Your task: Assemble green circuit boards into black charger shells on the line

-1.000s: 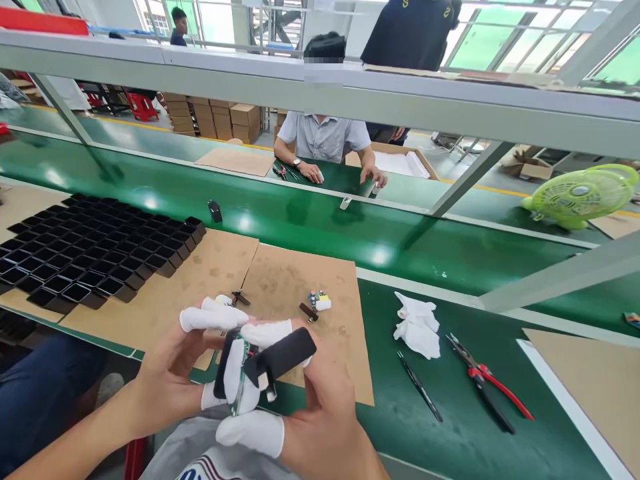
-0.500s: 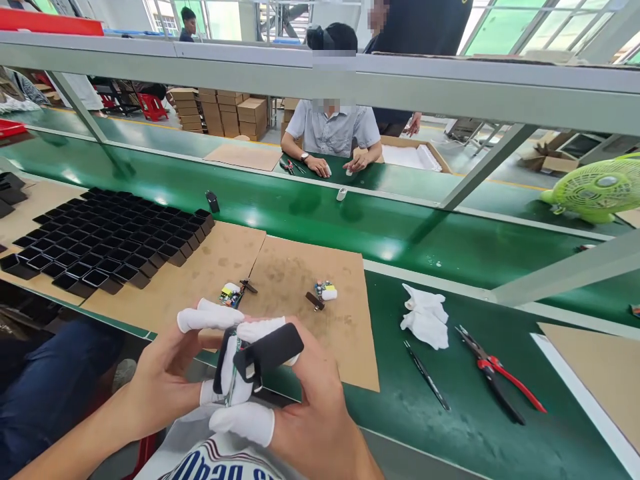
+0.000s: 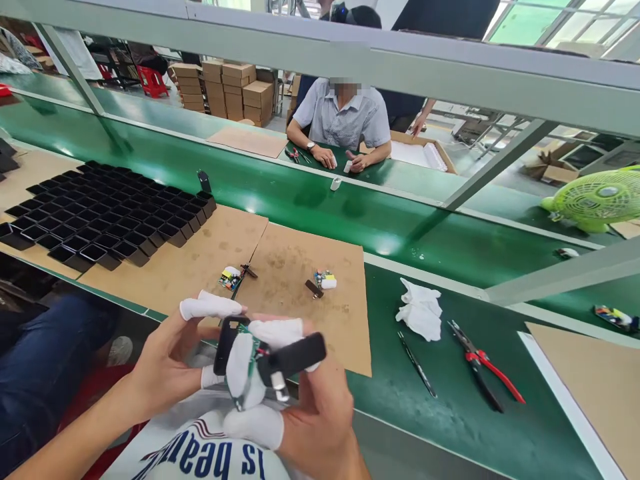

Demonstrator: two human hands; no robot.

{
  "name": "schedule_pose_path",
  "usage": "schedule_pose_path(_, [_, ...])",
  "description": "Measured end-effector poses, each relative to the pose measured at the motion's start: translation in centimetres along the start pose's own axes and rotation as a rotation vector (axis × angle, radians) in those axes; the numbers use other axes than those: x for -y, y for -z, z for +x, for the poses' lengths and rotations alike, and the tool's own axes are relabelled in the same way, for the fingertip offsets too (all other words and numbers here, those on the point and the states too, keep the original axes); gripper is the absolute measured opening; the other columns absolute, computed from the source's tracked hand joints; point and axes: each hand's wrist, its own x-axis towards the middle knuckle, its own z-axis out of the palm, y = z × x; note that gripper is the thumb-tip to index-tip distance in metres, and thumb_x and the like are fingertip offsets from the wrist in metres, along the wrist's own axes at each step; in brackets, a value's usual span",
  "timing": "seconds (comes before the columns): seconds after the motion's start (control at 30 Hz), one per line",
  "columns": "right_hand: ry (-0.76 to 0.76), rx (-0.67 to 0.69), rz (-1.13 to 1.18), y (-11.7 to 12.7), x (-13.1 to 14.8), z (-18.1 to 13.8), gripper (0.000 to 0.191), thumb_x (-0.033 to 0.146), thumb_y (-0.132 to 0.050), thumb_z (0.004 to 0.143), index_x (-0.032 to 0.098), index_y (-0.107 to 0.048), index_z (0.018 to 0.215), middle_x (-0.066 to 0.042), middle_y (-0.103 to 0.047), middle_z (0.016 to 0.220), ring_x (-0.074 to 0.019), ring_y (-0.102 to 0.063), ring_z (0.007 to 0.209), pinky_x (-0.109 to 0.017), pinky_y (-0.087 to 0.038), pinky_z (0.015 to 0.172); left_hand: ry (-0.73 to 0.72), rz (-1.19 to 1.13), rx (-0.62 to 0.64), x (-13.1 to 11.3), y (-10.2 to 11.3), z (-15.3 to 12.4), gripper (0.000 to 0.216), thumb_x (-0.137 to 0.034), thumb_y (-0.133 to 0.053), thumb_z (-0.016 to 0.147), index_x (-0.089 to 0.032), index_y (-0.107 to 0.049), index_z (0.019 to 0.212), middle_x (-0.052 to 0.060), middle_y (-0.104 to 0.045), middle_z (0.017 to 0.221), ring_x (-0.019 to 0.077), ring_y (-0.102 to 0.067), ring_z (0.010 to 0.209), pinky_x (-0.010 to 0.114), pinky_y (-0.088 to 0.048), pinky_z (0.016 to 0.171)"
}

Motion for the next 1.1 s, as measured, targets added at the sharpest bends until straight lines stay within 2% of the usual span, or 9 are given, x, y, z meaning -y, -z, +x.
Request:
schedule_pose_path(0.13, [-0.015,-0.126,0.034,0.7,0.5,-0.8,0.065,0.058,-0.097,0.084,0.023,-0.079,0.134,-0.018,-0.081,0.119,-0.0428,-0.082,0.113,-0.051,-0.073,0.086,-0.005,-0.087,-0.035,0.2,0.1,-0.5,0.075,-0.01,-0.098,0.084,-0.034,-0.068,0.147,0.009,-0.073,0.144,0.0268,-0.076,0.131,0.034,-0.069,0.108])
schedule_pose_path(0.23, [-0.017,-0.079,0.018,0.5,0.9,-0.6,0.063,0.061,-0.094,0.085,0.023,-0.081,0.133,-0.018,-0.082,0.118,-0.042,-0.083,0.11,-0.051,-0.075,0.084,-0.044,-0.097,-0.029,0.4,0.2,-0.8,0.077,-0.011,-0.101,0.081,-0.032,-0.069,0.147,0.011,-0.075,0.146,0.0297,-0.075,0.135,0.038,-0.069,0.111])
schedule_pose_path(0.37, [-0.015,0.005,0.013,-0.2,0.9,-0.1,0.065,0.059,-0.096,0.085,0.023,-0.08,0.137,-0.017,-0.083,0.123,-0.0403,-0.083,0.113,-0.051,-0.074,0.091,-0.094,-0.082,0.01,0.8,0.2,-1.2,0.072,-0.009,-0.096,0.086,-0.032,-0.069,0.149,0.013,-0.072,0.152,0.0316,-0.071,0.141,0.042,-0.067,0.114])
schedule_pose_path(0.53, [-0.03,0.056,-0.02,-0.4,0.6,0.3,0.062,0.052,-0.096,0.087,0.024,-0.079,0.14,-0.014,-0.082,0.129,-0.0351,-0.083,0.115,-0.044,-0.072,0.095,-0.091,-0.078,0.015,1.2,0.2,-1.4,0.079,-0.003,-0.094,0.085,-0.033,-0.067,0.153,0.014,-0.067,0.158,0.0336,-0.071,0.14,0.043,-0.069,0.109])
schedule_pose_path(0.67, [-0.027,0.098,-0.066,-0.3,0.3,0.7,0.066,0.048,-0.101,0.082,0.027,-0.078,0.141,-0.011,-0.083,0.128,-0.032,-0.082,0.116,-0.039,-0.07,0.096,-0.107,-0.05,0.038,1.3,0.1,-1.1,0.08,0.0,-0.092,0.084,-0.032,-0.068,0.153,0.015,-0.069,0.155,0.0347,-0.07,0.138,0.042,-0.07,0.104])
schedule_pose_path(0.93, [-0.031,0.113,-0.106,-0.1,-0.5,1.4,0.071,0.045,-0.102,0.081,0.027,-0.077,0.144,-0.012,-0.083,0.119,-0.0327,-0.082,0.106,-0.04,-0.07,0.085,-0.103,-0.063,0.038,1.8,-0.3,0.0,0.071,-0.002,-0.092,0.084,-0.029,-0.071,0.147,0.013,-0.074,0.14,0.0326,-0.075,0.129,0.042,-0.071,0.1])
schedule_pose_path(1.1, [-0.083,0.083,-0.125,0.2,-1.1,1.2,0.068,0.041,-0.103,0.081,0.026,-0.077,0.143,-0.011,-0.083,0.121,-0.0335,-0.081,0.108,-0.04,-0.07,0.086,-0.042,-0.054,0.051,2.5,0.0,0.6,0.067,-0.005,-0.091,0.086,-0.032,-0.072,0.144,0.009,-0.074,0.138,0.0323,-0.075,0.125,0.042,-0.071,0.098])
